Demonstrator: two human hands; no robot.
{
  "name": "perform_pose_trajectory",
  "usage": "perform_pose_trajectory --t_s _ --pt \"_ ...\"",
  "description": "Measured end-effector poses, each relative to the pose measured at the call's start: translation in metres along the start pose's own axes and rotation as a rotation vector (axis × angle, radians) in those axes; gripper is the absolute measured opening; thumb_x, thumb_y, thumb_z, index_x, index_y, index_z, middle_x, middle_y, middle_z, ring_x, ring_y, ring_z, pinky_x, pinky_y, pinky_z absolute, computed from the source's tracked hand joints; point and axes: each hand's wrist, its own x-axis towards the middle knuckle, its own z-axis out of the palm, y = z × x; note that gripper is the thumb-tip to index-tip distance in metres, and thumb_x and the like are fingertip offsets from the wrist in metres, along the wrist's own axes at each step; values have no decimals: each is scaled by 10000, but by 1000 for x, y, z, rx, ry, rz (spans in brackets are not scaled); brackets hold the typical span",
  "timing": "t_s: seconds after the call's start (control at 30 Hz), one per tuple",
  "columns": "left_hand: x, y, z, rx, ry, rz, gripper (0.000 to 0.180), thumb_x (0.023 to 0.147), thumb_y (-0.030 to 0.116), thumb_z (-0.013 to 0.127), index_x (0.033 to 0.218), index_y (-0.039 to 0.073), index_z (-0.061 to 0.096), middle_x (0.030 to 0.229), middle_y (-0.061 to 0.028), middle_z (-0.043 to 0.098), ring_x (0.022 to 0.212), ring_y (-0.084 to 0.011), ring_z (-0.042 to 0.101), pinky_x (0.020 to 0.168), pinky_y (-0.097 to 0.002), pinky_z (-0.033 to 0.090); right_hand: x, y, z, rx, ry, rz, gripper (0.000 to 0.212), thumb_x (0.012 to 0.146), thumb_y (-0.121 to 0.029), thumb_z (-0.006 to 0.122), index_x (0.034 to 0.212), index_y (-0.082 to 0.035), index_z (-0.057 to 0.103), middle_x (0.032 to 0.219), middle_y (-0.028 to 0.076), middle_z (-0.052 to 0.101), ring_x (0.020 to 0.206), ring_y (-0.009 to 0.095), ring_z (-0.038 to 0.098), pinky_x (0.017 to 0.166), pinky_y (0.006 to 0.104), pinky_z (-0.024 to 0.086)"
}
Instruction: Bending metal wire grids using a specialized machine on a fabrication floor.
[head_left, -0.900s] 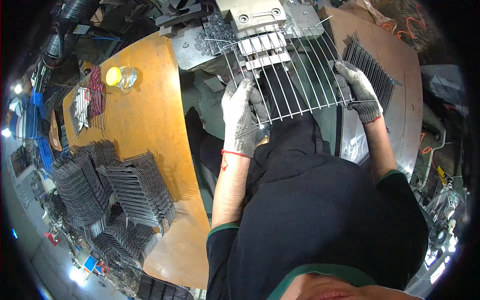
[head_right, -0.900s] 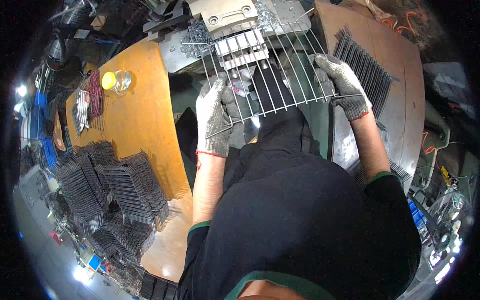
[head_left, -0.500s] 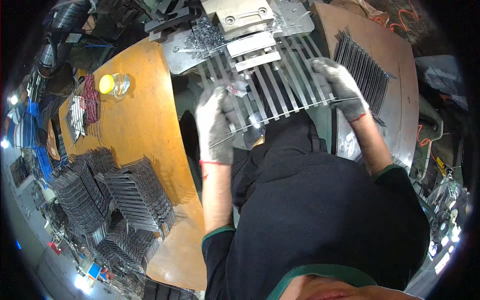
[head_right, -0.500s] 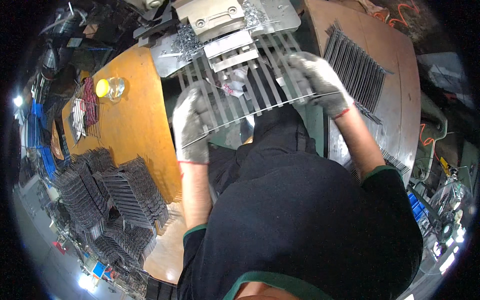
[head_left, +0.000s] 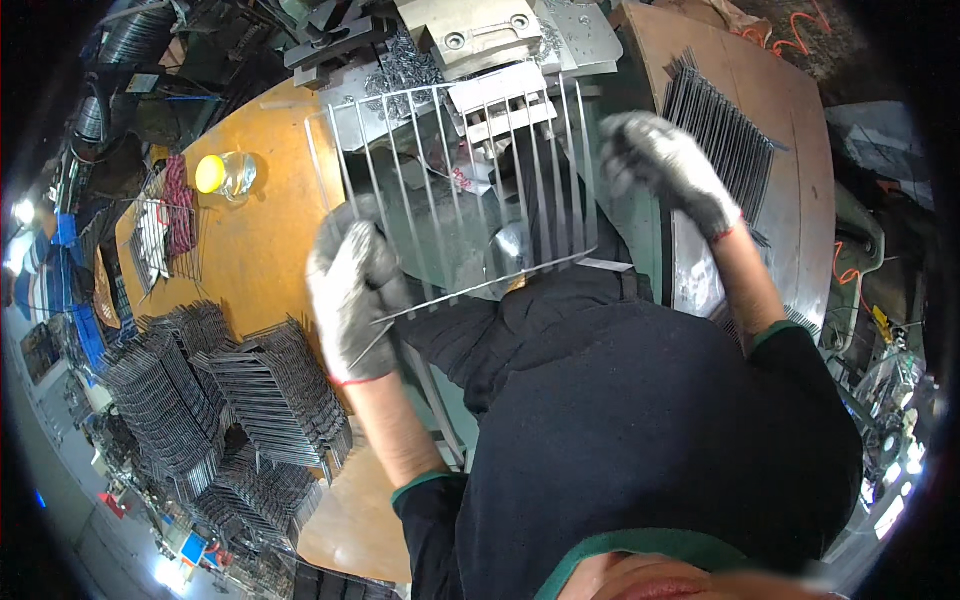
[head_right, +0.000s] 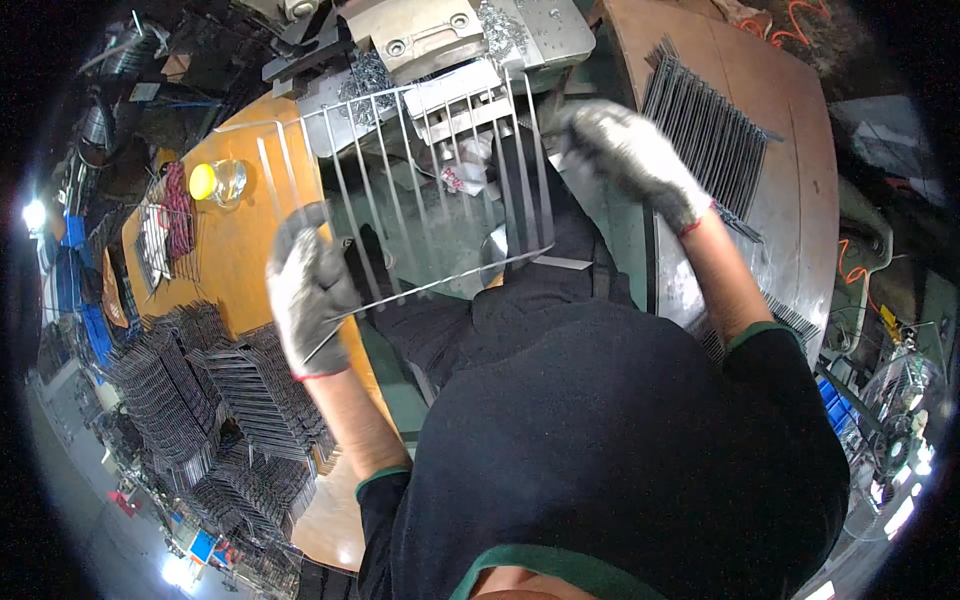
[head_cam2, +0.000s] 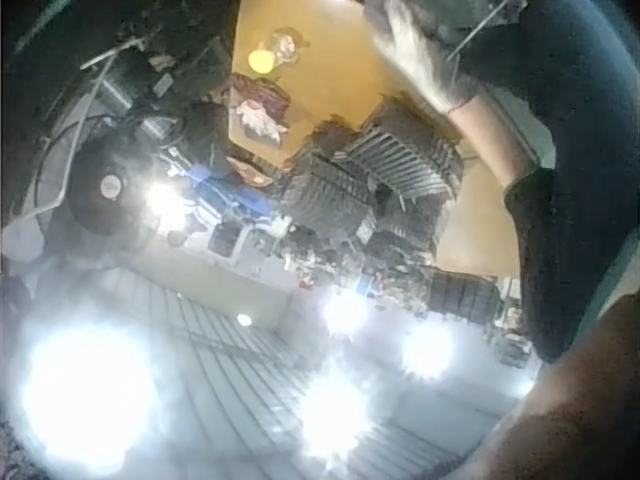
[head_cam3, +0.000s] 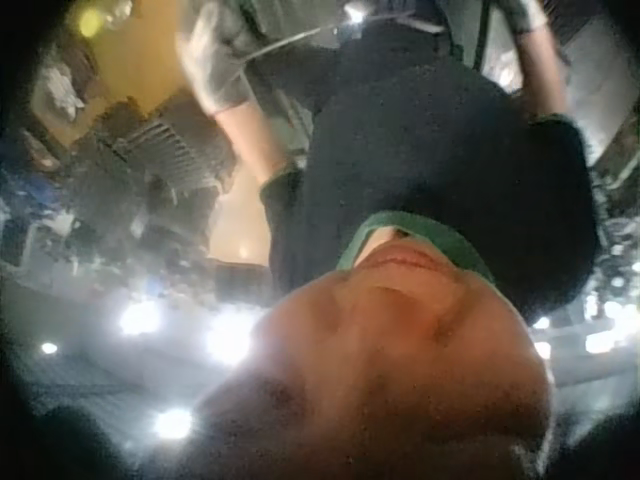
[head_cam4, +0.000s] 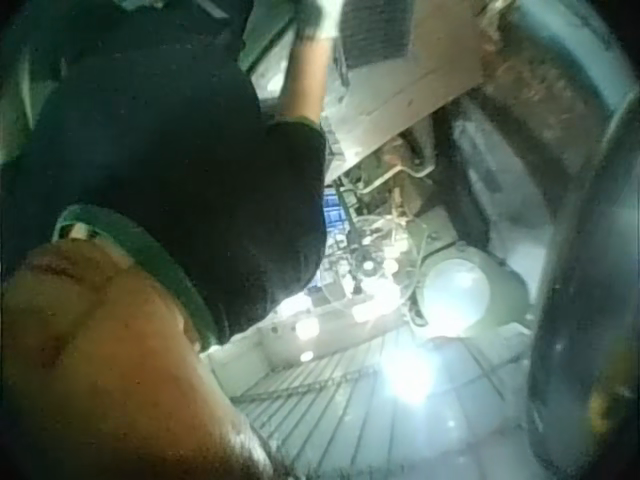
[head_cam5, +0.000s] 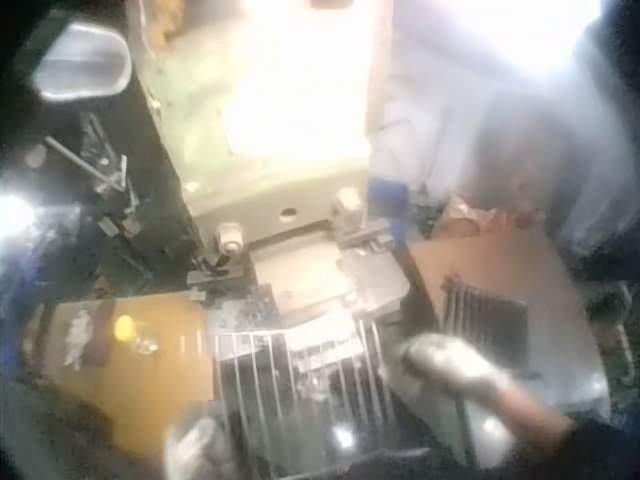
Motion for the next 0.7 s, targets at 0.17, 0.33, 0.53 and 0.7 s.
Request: perform_pose_trajectory --t_s 0.17,0.33,0.53,0.7 --pt "-5 61 18 1073 -535 272 200 824 199 631 901 23 685 776 -87 667 692 -233 633 672 -303 504 4 -59 -48 -134 119 -365 348 931 -260 548 1168 -6 569 972 68 631 857 138 600 789 281 510" --pt "-7 34 55 1598 -707 925 232 787 224 639 922 41 685 842 -135 660 761 -254 645 704 -319 505 -4 -84 39 -1044 -533 -870 394 842 -252 625 1202 -96 587 1051 132 641 972 257 629 881 341 490" --pt "13 76 30 468 106 545 393 908 312 556 1122 -17 581 968 -91 634 855 -171 631 750 -288 517 -32 -84 18 -681 -173 -168 251 893 -214 604 1066 -33 614 847 67 642 730 157 615 650 281 507" --pt "42 -26 7 364 -61 24 577 934 485 481 1235 -7 496 998 -120 580 897 -195 601 747 -319 524 -29 -8 -32 274 182 14 230 940 -218 545 1069 -32 585 682 -35 544 474 18 445 413 160 366"
